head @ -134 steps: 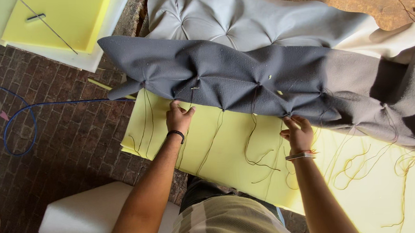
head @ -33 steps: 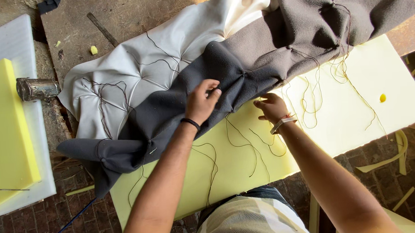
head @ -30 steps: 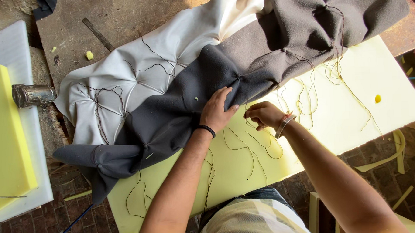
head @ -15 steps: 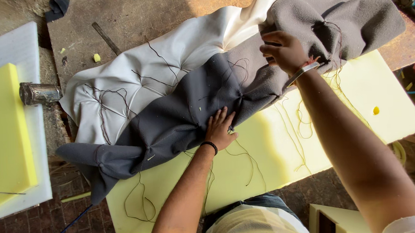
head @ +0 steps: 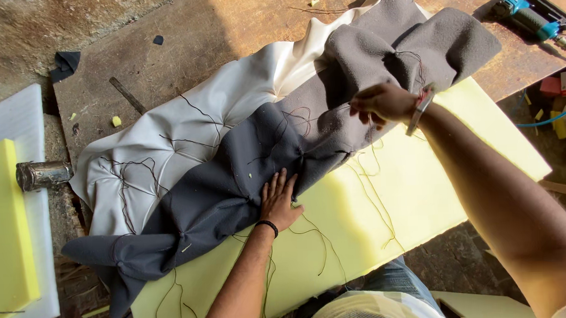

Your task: The person works on a tufted upholstered panel laid over yellow foam, pulling loose wires and threads through the back of the foam and board, tucking and smoothing the fabric edges, and flipping the panel over to work from the underside. They use a pneumatic staple gun on the back board and press the fabric flat along the edges.

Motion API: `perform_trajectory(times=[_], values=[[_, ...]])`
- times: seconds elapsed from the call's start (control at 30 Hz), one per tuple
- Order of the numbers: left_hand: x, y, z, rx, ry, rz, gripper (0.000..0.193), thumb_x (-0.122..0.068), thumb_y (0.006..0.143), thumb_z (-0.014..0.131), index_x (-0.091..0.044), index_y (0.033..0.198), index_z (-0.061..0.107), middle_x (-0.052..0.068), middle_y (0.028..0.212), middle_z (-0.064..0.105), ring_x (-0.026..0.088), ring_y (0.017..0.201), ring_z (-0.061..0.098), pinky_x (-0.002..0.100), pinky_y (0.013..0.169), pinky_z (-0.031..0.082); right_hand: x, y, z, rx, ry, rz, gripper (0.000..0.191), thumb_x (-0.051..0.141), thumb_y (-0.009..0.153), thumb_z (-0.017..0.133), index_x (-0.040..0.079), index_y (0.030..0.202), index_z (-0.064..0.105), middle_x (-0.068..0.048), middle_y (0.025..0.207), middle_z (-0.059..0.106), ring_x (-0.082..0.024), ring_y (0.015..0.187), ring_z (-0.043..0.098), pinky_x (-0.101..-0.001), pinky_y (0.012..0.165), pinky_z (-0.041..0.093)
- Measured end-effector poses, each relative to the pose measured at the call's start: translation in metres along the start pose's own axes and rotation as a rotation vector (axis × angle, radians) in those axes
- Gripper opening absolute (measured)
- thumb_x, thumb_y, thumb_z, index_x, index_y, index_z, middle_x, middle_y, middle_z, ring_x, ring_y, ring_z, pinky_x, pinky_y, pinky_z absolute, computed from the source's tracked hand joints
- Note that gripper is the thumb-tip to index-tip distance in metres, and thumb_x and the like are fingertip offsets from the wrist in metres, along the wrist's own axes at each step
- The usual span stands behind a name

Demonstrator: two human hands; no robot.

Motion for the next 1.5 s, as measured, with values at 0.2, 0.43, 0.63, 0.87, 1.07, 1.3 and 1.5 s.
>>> perform_trajectory(times=[0.2,0.43,0.63,0.87,1.07,1.3,1.5], values=[[-0.008,0.011,-0.021,-0.091,-0.120,-0.255,0.084,-0.025,0.078,0.074,-0.021,0.155,0.040,0.009,0.169,0.022,0.029,0.156,0.014,0.057,0.122,0.008,0.080,0.041,-0.151,-0.525,0.143,-0.636,0.041,0.029,0.109,0.066,0.001,0.139,0.058,-0.018,0.135,0.068,-0.019,0.088,0.078,-0.0315,0.071,0.063],[-0.133,0.018,-0.059,-0.867,-0.296,-0.140,0.034,-0.002,0.086,0.063,-0.008,0.119,0.065,0.010,0.112,0.069,0.031,0.108,0.067,0.041,0.094,0.054,-0.133,0.038,-0.152,-0.469,-0.218,0.064,0.059,0.060,0.085,0.076,0.005,0.107,0.077,-0.017,0.097,0.075,-0.030,0.091,0.073,-0.0396,0.088,0.055],[-0.227,0.110,-0.042,-0.674,-0.218,0.057,0.038,-0.006,0.081,0.070,-0.007,0.119,0.064,0.013,0.121,0.067,0.033,0.118,0.061,0.046,0.105,0.046,-0.169,0.083,-0.117,-0.119,0.161,0.135,0.034,0.031,0.094,0.058,0.003,0.104,0.076,-0.017,0.100,0.078,-0.031,0.098,0.074,-0.0439,0.093,0.055],[-0.190,0.127,0.011,-0.434,-0.183,-0.146,0.062,-0.006,0.077,0.064,-0.008,0.138,0.057,0.013,0.151,0.052,0.033,0.143,0.045,0.047,0.121,0.032,-0.047,0.087,-0.288,-0.001,0.987,-0.683,0.039,0.030,0.106,0.048,0.006,0.131,0.066,-0.008,0.132,0.070,-0.022,0.119,0.069,-0.0418,0.103,0.050],[-0.182,0.118,0.041,-0.350,-0.139,-0.186,0.070,-0.012,0.080,0.065,-0.010,0.148,0.049,0.014,0.162,0.038,0.032,0.151,0.033,0.052,0.123,0.022,-0.075,0.065,-0.299,-0.758,0.440,-0.583,0.026,0.008,0.099,0.068,0.009,0.122,0.057,-0.007,0.112,0.076,-0.015,0.086,0.076,-0.0304,0.075,0.064],[-0.181,0.113,0.024,-0.463,-0.138,-0.122,0.059,-0.006,0.083,0.065,-0.010,0.141,0.056,0.013,0.153,0.050,0.031,0.145,0.043,0.047,0.122,0.031,-0.186,0.035,-0.072,-0.456,-0.209,-0.155,0.061,0.045,0.078,0.088,-0.002,0.112,0.070,-0.020,0.123,0.066,-0.031,0.103,0.070,-0.0367,0.087,0.054],[-0.164,0.088,-0.001,-0.638,-0.019,-0.217,0.046,-0.005,0.079,0.070,-0.006,0.125,0.062,0.014,0.129,0.063,0.032,0.128,0.056,0.046,0.110,0.043,-0.209,0.051,-0.060,-0.305,0.271,-0.204,0.023,0.020,0.091,0.071,0.001,0.103,0.067,0.001,0.080,0.075,-0.014,0.080,0.071,-0.0260,0.075,0.052]])
Point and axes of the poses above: each hand's wrist, its own y-axis towards the middle knuckle, its own z-axis out of the palm, x = y × z, the point moved 6 cm from there along y, towards the middle knuckle
